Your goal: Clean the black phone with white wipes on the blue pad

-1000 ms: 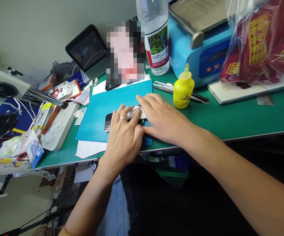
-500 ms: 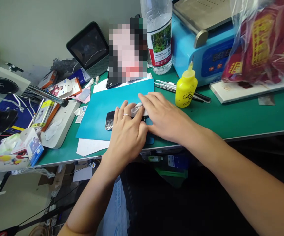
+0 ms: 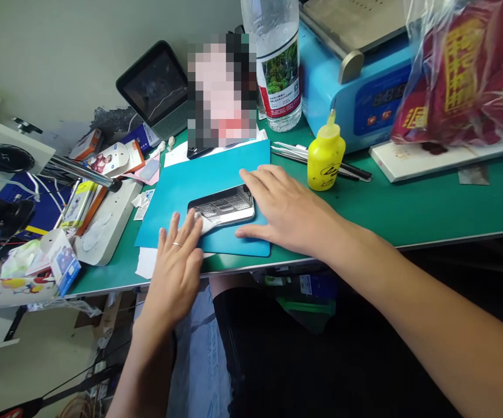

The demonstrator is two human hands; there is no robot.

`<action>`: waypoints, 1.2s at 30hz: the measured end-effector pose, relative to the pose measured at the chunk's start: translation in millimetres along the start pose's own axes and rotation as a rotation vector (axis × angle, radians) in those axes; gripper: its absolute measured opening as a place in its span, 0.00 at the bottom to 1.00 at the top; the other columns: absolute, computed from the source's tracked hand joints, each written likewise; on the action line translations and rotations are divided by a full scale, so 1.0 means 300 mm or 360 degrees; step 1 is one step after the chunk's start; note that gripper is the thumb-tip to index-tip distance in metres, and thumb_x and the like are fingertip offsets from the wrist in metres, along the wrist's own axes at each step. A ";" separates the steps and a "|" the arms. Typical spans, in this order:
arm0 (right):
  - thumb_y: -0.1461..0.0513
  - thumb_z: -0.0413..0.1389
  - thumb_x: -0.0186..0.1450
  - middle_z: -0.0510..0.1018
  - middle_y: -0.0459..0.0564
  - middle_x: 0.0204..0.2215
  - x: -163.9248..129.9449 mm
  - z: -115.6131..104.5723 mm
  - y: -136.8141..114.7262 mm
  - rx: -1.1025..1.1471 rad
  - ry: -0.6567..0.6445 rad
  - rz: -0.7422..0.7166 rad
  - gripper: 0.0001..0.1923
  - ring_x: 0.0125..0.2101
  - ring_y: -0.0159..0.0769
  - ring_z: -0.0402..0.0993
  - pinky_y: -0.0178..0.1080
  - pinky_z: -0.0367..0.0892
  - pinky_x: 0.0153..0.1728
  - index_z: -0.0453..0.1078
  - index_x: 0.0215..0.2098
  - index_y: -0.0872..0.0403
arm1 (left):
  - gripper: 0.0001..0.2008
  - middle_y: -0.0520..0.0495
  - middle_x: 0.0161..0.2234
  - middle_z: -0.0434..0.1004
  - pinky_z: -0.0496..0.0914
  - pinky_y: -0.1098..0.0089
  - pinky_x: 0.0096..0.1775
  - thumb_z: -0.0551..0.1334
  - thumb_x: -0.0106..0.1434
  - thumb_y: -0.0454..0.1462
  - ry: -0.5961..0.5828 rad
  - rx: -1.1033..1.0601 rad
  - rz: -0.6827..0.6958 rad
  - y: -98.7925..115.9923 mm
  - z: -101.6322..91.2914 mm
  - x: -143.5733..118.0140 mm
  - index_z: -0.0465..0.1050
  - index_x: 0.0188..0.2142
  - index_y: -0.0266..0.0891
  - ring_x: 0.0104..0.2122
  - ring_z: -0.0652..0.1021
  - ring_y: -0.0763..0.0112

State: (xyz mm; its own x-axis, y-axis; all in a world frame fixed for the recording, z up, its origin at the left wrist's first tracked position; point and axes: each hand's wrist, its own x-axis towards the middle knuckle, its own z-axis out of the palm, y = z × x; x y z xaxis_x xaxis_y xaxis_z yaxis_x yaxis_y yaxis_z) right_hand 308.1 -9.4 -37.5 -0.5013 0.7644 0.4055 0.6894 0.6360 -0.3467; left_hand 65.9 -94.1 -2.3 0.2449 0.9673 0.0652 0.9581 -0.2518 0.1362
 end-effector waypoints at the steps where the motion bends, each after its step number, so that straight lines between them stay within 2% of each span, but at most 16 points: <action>1: 0.33 0.51 0.66 0.69 0.71 0.66 0.000 -0.001 0.000 0.0000 -0.0007 0.0003 0.54 0.68 0.63 0.61 0.63 0.64 0.64 0.54 0.73 0.64 | 0.29 0.43 0.76 0.50 0.46 0.35 0.71 0.44 0.75 0.33 0.0008 -0.0007 -0.0044 -0.020 -0.002 -0.011 0.55 0.73 0.39 0.76 0.45 0.53; 4: 0.33 0.50 0.66 0.69 0.71 0.66 0.001 -0.004 -0.002 -0.0015 -0.0026 0.0020 0.54 0.67 0.63 0.61 0.62 0.64 0.65 0.55 0.73 0.65 | 0.29 0.42 0.76 0.49 0.45 0.35 0.72 0.44 0.76 0.33 0.0009 -0.0017 -0.0090 -0.052 -0.002 -0.038 0.53 0.74 0.39 0.76 0.44 0.53; 10: 0.36 0.49 0.69 0.69 0.70 0.65 0.005 -0.004 -0.005 -0.0017 -0.0079 0.0080 0.49 0.67 0.62 0.61 0.61 0.63 0.65 0.59 0.71 0.65 | 0.29 0.44 0.76 0.47 0.43 0.37 0.72 0.44 0.76 0.33 -0.0015 -0.0088 -0.0115 -0.047 0.007 -0.053 0.52 0.75 0.37 0.76 0.42 0.55; 17: 0.31 0.45 0.66 0.67 0.73 0.67 0.007 -0.007 -0.007 -0.0029 -0.0080 0.0118 0.58 0.68 0.64 0.61 0.62 0.64 0.64 0.53 0.73 0.69 | 0.27 0.49 0.74 0.54 0.48 0.38 0.73 0.43 0.77 0.35 -0.0066 -0.0090 -0.0129 -0.071 -0.020 -0.050 0.59 0.72 0.39 0.76 0.47 0.53; 21: 0.31 0.46 0.65 0.67 0.72 0.67 0.007 -0.007 -0.007 -0.0018 -0.0108 0.0105 0.58 0.68 0.64 0.60 0.62 0.63 0.65 0.52 0.73 0.67 | 0.26 0.47 0.74 0.55 0.50 0.38 0.72 0.46 0.77 0.35 -0.0075 -0.0022 0.0061 -0.078 -0.039 -0.026 0.64 0.70 0.37 0.76 0.45 0.49; 26: 0.32 0.48 0.65 0.66 0.71 0.68 0.007 -0.002 -0.006 0.0023 -0.0048 0.0114 0.58 0.68 0.62 0.61 0.60 0.64 0.64 0.47 0.76 0.64 | 0.25 0.41 0.74 0.56 0.55 0.40 0.71 0.49 0.75 0.33 -0.0104 0.0035 0.0298 -0.053 -0.055 0.028 0.69 0.67 0.33 0.76 0.46 0.43; 31: 0.33 0.50 0.65 0.67 0.71 0.67 0.007 0.001 -0.004 0.0023 -0.0025 0.0083 0.57 0.67 0.62 0.62 0.61 0.65 0.64 0.46 0.75 0.65 | 0.25 0.38 0.74 0.56 0.54 0.41 0.72 0.51 0.73 0.32 -0.0129 -0.0055 0.0379 -0.001 -0.042 0.067 0.71 0.66 0.33 0.76 0.45 0.41; 36: 0.33 0.50 0.66 0.67 0.71 0.67 0.007 0.009 0.002 0.0002 -0.0010 0.0061 0.56 0.67 0.63 0.62 0.62 0.64 0.64 0.48 0.75 0.64 | 0.24 0.39 0.75 0.54 0.50 0.39 0.72 0.53 0.72 0.32 -0.0150 -0.0166 0.0363 0.044 -0.036 0.097 0.72 0.65 0.39 0.75 0.45 0.41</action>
State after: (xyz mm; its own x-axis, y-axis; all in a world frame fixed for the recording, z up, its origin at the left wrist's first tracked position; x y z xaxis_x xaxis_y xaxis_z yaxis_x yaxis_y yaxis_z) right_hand 306.1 -7.2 -39.1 -0.4777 0.7890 0.3865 0.7077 0.6062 -0.3628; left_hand 83.9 -69.6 12.1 0.4703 0.8824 0.0142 0.8572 -0.4606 0.2303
